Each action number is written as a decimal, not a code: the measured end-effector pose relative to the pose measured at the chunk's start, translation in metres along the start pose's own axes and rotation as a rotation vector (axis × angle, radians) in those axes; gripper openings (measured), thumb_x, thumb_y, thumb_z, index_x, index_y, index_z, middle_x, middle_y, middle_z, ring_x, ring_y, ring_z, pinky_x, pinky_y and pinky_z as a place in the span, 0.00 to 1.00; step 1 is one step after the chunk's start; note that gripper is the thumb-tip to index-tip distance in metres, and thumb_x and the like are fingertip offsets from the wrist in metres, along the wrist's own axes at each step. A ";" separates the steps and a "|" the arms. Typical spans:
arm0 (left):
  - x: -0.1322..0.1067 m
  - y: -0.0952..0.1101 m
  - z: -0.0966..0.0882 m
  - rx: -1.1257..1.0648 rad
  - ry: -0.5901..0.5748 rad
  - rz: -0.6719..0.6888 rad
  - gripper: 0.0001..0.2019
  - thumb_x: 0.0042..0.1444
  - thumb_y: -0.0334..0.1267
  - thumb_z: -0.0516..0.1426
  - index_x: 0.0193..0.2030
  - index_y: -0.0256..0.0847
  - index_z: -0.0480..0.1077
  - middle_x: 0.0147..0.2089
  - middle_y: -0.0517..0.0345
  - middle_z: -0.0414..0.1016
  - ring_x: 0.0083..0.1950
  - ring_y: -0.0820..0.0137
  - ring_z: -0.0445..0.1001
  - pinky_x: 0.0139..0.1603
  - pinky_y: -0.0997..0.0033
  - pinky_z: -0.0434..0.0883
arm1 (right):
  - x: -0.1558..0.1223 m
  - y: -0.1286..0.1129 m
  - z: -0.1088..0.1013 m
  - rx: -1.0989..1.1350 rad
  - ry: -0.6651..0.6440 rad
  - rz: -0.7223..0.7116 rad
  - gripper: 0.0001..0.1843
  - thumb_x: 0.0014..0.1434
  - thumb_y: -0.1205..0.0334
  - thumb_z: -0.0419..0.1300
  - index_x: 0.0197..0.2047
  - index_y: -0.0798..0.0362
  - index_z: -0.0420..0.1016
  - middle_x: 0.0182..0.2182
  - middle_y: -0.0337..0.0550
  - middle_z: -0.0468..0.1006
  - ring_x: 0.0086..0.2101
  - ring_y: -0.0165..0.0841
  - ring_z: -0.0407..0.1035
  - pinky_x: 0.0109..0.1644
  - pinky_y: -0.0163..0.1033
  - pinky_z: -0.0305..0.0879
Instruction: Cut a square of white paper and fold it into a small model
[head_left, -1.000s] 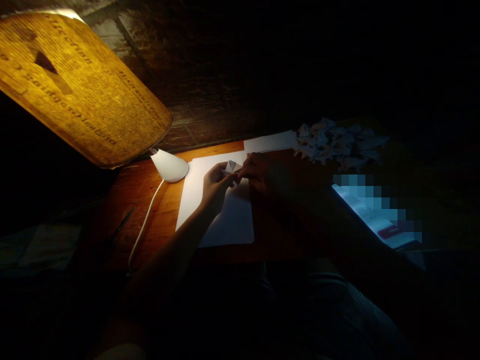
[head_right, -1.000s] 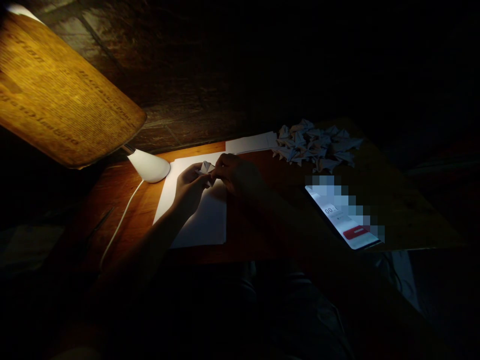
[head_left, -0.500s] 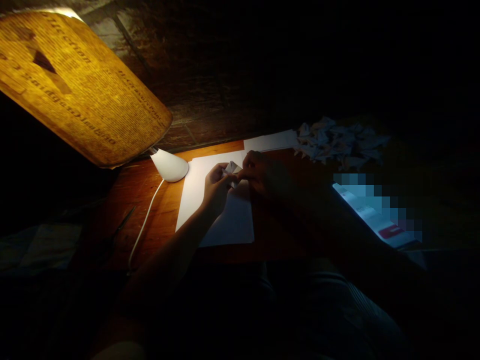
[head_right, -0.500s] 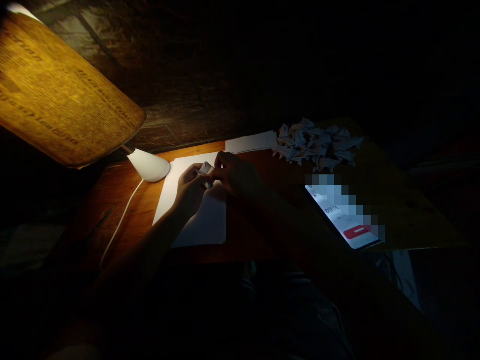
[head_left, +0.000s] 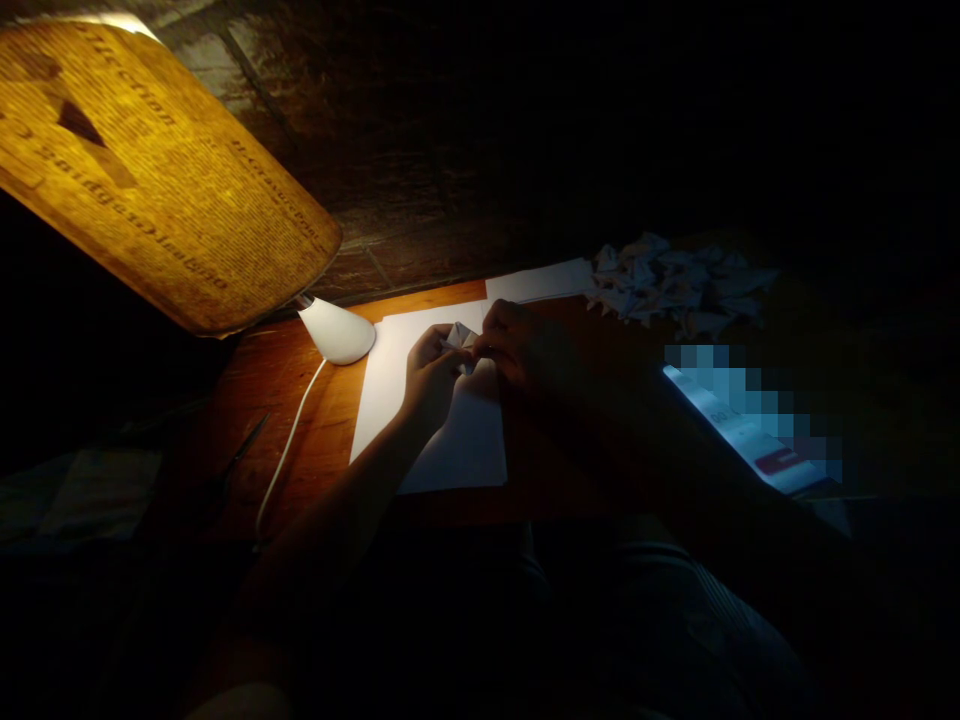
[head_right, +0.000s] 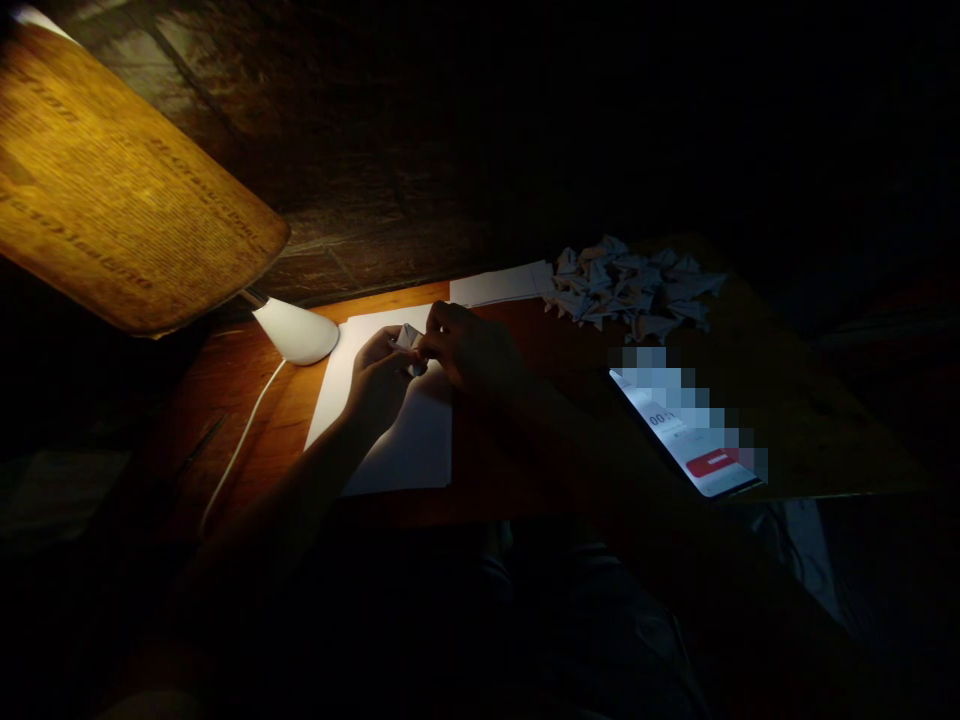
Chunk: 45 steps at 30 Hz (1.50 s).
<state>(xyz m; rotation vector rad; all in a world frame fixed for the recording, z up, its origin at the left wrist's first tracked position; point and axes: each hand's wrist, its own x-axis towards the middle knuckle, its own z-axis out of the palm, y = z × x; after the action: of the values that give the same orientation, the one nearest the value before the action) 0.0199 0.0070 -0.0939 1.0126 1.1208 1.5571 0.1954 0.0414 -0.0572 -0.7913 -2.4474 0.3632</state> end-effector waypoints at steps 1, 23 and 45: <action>0.000 0.001 0.000 -0.003 0.007 -0.020 0.12 0.40 0.26 0.62 0.34 0.39 0.72 0.28 0.61 0.73 0.28 0.75 0.69 0.28 0.77 0.63 | 0.000 0.001 0.000 -0.010 -0.005 -0.003 0.14 0.70 0.66 0.56 0.47 0.50 0.84 0.45 0.47 0.75 0.42 0.36 0.67 0.38 0.39 0.56; -0.001 0.007 -0.004 0.053 0.015 0.112 0.22 0.46 0.35 0.72 0.39 0.46 0.63 0.31 0.63 0.78 0.29 0.74 0.76 0.32 0.73 0.72 | 0.000 0.014 0.013 0.393 0.178 0.203 0.10 0.68 0.56 0.58 0.42 0.51 0.79 0.39 0.45 0.79 0.37 0.36 0.71 0.40 0.40 0.65; 0.001 0.002 -0.003 0.008 -0.040 -0.038 0.20 0.44 0.45 0.75 0.34 0.39 0.71 0.28 0.61 0.76 0.28 0.75 0.74 0.32 0.75 0.72 | 0.004 0.016 0.028 0.811 0.154 0.367 0.15 0.57 0.49 0.69 0.29 0.50 0.76 0.26 0.39 0.77 0.31 0.34 0.70 0.38 0.40 0.65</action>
<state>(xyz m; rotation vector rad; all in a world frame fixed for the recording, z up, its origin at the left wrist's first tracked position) 0.0163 0.0073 -0.0927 1.0179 1.1131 1.4965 0.1841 0.0545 -0.0851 -0.8338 -1.7501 1.2707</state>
